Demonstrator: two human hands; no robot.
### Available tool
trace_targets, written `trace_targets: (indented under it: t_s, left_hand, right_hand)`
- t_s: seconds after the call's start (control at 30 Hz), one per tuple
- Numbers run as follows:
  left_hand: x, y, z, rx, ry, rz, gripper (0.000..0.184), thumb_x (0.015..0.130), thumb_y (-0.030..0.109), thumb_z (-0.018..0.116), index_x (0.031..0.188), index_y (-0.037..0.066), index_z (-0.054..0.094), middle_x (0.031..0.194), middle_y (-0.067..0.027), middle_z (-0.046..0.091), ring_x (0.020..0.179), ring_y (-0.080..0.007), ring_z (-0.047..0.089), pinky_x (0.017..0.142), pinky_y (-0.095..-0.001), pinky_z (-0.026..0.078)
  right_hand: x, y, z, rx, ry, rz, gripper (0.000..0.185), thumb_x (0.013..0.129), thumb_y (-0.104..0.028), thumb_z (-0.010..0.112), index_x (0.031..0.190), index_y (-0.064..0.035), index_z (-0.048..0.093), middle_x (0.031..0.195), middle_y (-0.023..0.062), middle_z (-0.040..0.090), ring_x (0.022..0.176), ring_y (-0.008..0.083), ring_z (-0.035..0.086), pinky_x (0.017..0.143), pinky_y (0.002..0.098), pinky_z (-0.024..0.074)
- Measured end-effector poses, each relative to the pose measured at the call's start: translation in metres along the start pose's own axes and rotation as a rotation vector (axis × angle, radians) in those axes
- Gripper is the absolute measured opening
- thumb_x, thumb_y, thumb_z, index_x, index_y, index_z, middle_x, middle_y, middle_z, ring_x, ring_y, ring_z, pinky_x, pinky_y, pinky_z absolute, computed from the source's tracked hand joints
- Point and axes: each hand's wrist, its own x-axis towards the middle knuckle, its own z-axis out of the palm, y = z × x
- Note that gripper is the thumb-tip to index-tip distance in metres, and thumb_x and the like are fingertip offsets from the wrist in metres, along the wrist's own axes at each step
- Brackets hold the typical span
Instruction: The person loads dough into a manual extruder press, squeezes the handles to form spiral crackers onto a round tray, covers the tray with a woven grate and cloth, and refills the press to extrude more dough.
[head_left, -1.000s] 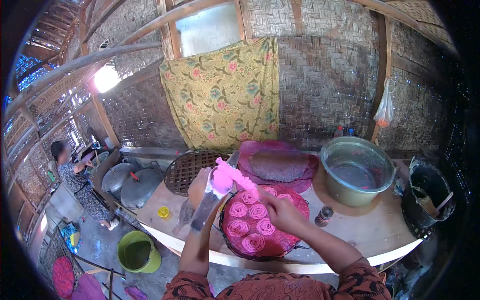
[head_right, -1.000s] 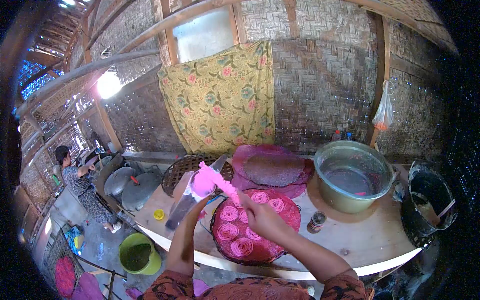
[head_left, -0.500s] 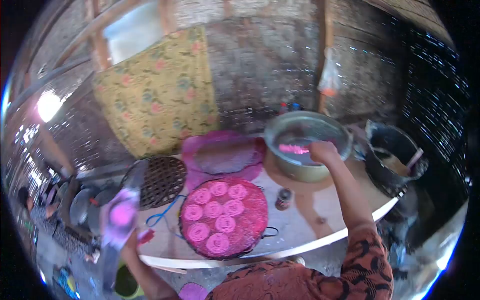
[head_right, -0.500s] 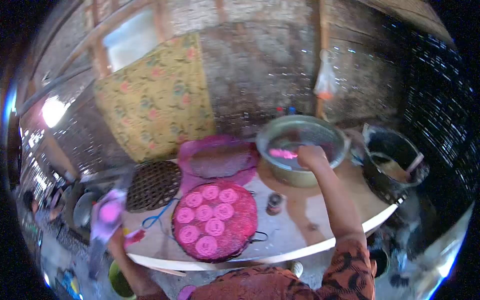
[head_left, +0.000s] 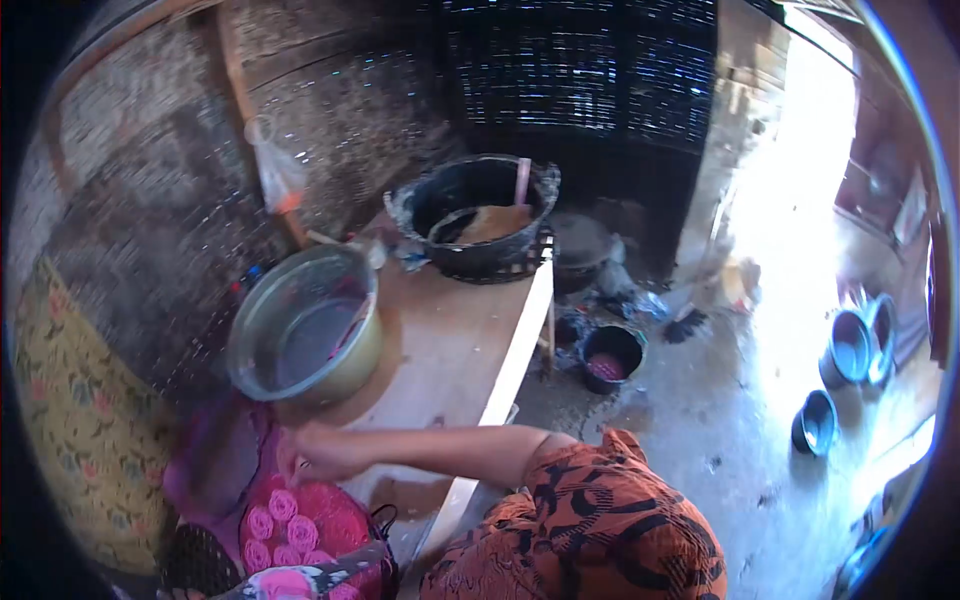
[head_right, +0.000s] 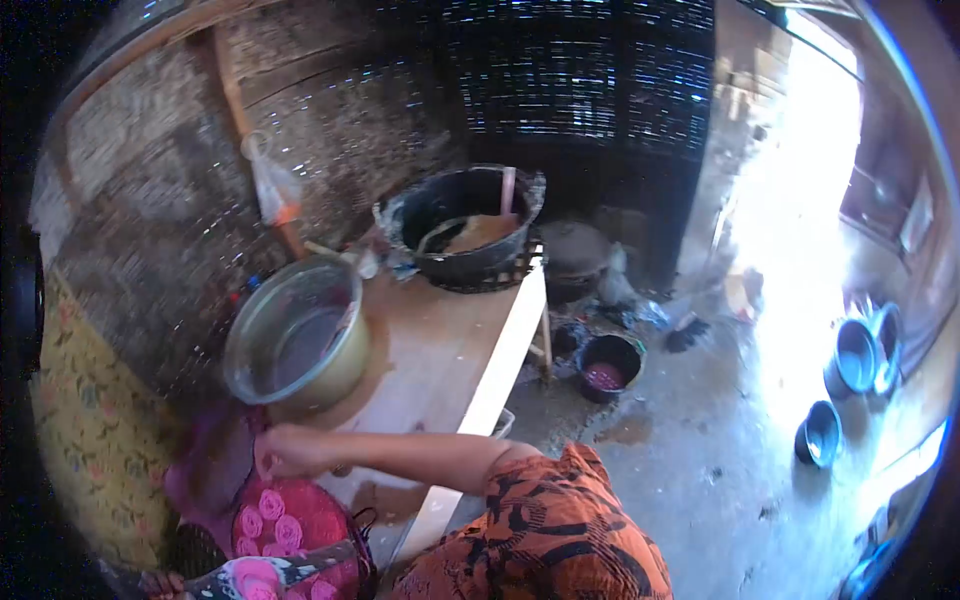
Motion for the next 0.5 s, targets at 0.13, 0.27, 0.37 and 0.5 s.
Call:
trace_targets:
  t_s: [0.13, 0.27, 0.37, 0.5]
  left_hand:
    - [0.014, -0.050, 0.018, -0.503, -0.411, -0.565, 0.033, 0.074, 0.028, 0.051, 0.095, 0.002, 0.053, 0.082, -0.0085, 0.055, 0.067, -0.0233, 0.049, 0.058, -0.0364, 0.039]
    - [-0.012, -0.061, 0.068, -0.326, -0.283, -0.445, 0.032, 0.073, 0.029, 0.051, 0.095, 0.006, 0.054, 0.082, -0.0070, 0.054, 0.065, -0.0226, 0.046, 0.058, -0.0356, 0.037]
    - [-0.021, -0.074, 0.081, -0.357, -0.256, -0.512, 0.031, 0.077, 0.027, 0.051, 0.100, 0.006, 0.052, 0.086, -0.0086, 0.056, 0.066, -0.0227, 0.047, 0.058, -0.0358, 0.038]
    - [-0.014, -0.160, 0.023, 0.017, -0.496, 0.088, 0.035, 0.089, 0.019, 0.051, 0.118, 0.002, 0.038, 0.102, -0.0157, 0.054, 0.070, -0.0255, 0.055, 0.058, -0.0368, 0.047]
  right_hand:
    - [-0.060, -0.032, -0.012, 0.297, 0.059, 0.193, 0.010, 0.080, -0.011, 0.063, 0.084, -0.0019, 0.063, 0.081, 0.0080, 0.065, 0.077, 0.0175, 0.061, 0.070, 0.0301, 0.0473]
    - [-0.127, -0.035, -0.030, 0.190, 0.228, 0.455, 0.015, 0.088, -0.014, 0.055, 0.085, -0.0003, 0.063, 0.077, 0.0050, 0.063, 0.073, 0.0113, 0.057, 0.068, 0.0275, 0.0460]
    - [-0.166, -0.037, -0.035, 0.202, 0.440, 0.551, 0.021, 0.090, -0.019, 0.055, 0.082, -0.0006, 0.059, 0.070, 0.0037, 0.058, 0.067, 0.0100, 0.054, 0.062, 0.0275, 0.0445]
    - [-0.193, -0.062, -0.047, 0.391, 0.674, 0.774, 0.033, 0.094, -0.028, 0.051, 0.075, -0.0007, 0.054, 0.064, 0.0031, 0.054, 0.060, 0.0115, 0.056, 0.056, 0.0279, 0.0456]
